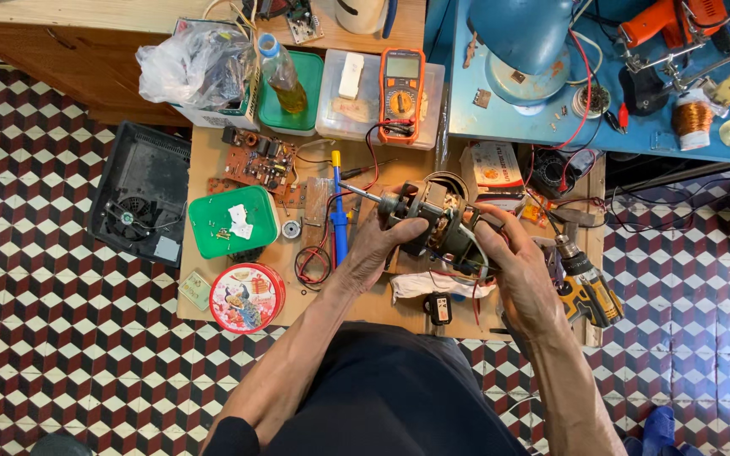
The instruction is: The person disassembles a small motor, inspects the internal components, and uses a power drill to rotate the shaft. They then reassemble the motor, apply lubricant, and test the rotation by hand.
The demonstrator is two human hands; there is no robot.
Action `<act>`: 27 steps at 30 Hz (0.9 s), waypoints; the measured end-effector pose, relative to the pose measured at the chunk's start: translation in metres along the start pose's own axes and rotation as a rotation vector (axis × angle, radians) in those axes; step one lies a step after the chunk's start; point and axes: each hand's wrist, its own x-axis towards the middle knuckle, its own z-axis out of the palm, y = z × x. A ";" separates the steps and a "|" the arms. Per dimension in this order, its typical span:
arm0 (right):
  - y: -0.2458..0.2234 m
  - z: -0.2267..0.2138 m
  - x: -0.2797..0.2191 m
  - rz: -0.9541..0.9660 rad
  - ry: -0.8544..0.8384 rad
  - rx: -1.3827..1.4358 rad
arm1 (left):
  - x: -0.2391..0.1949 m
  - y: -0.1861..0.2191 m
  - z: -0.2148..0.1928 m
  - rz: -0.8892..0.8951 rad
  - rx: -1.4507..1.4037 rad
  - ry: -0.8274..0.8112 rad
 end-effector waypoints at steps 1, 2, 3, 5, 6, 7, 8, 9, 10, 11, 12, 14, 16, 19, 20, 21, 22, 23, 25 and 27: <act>-0.001 0.000 0.000 -0.013 -0.007 -0.019 | 0.002 0.000 0.000 -0.005 0.001 0.001; -0.002 0.000 0.000 -0.026 -0.015 -0.038 | 0.003 0.000 0.000 0.011 0.015 -0.004; -0.003 -0.001 0.000 -0.038 -0.020 -0.057 | 0.003 0.000 -0.001 0.025 0.029 -0.010; -0.006 -0.002 -0.002 -0.003 -0.012 -0.176 | 0.003 0.000 -0.001 0.032 0.031 -0.018; -0.008 -0.002 -0.003 0.015 -0.010 -0.236 | 0.002 0.000 -0.001 0.025 0.020 -0.020; -0.009 -0.001 -0.003 -0.034 -0.025 -0.314 | 0.002 0.001 -0.002 0.021 0.010 -0.023; -0.010 -0.001 -0.003 -0.083 -0.039 -0.391 | 0.002 0.002 -0.002 0.022 -0.003 -0.025; -0.011 0.000 -0.004 -0.130 -0.053 -0.467 | 0.001 0.003 -0.002 0.021 -0.017 -0.026; -0.011 0.001 -0.003 -0.161 -0.060 -0.493 | 0.000 0.004 -0.003 0.020 -0.030 -0.027; -0.010 0.003 -0.002 -0.192 -0.065 -0.517 | 0.000 0.004 -0.004 0.017 -0.030 -0.028; -0.009 0.005 -0.001 -0.223 -0.070 -0.541 | -0.001 0.005 -0.004 0.015 -0.031 -0.028; -0.008 0.008 0.001 -0.271 -0.087 -0.647 | -0.004 0.006 -0.005 0.017 -0.009 -0.036; -0.007 0.013 0.005 -0.283 -0.077 -0.720 | -0.006 0.008 -0.006 0.025 0.038 -0.062; -0.007 0.017 0.005 -0.241 -0.045 -0.735 | -0.009 0.010 -0.003 0.015 0.153 -0.048; -0.007 0.017 0.004 -0.234 -0.055 -0.710 | -0.010 0.011 -0.002 0.029 0.176 -0.046; -0.007 0.018 0.003 -0.225 -0.063 -0.683 | -0.011 0.012 -0.003 0.041 0.200 -0.046; -0.007 0.019 0.003 -0.226 -0.064 -0.694 | -0.012 0.013 -0.003 0.053 0.224 -0.046; -0.006 0.019 0.001 -0.226 -0.062 -0.706 | -0.013 0.014 -0.003 0.052 0.227 -0.058; -0.005 0.019 0.000 -0.219 -0.072 -0.690 | -0.015 0.016 -0.005 0.054 0.236 -0.083; -0.005 0.020 0.000 -0.206 -0.101 -0.636 | -0.016 0.016 -0.005 0.029 0.191 -0.078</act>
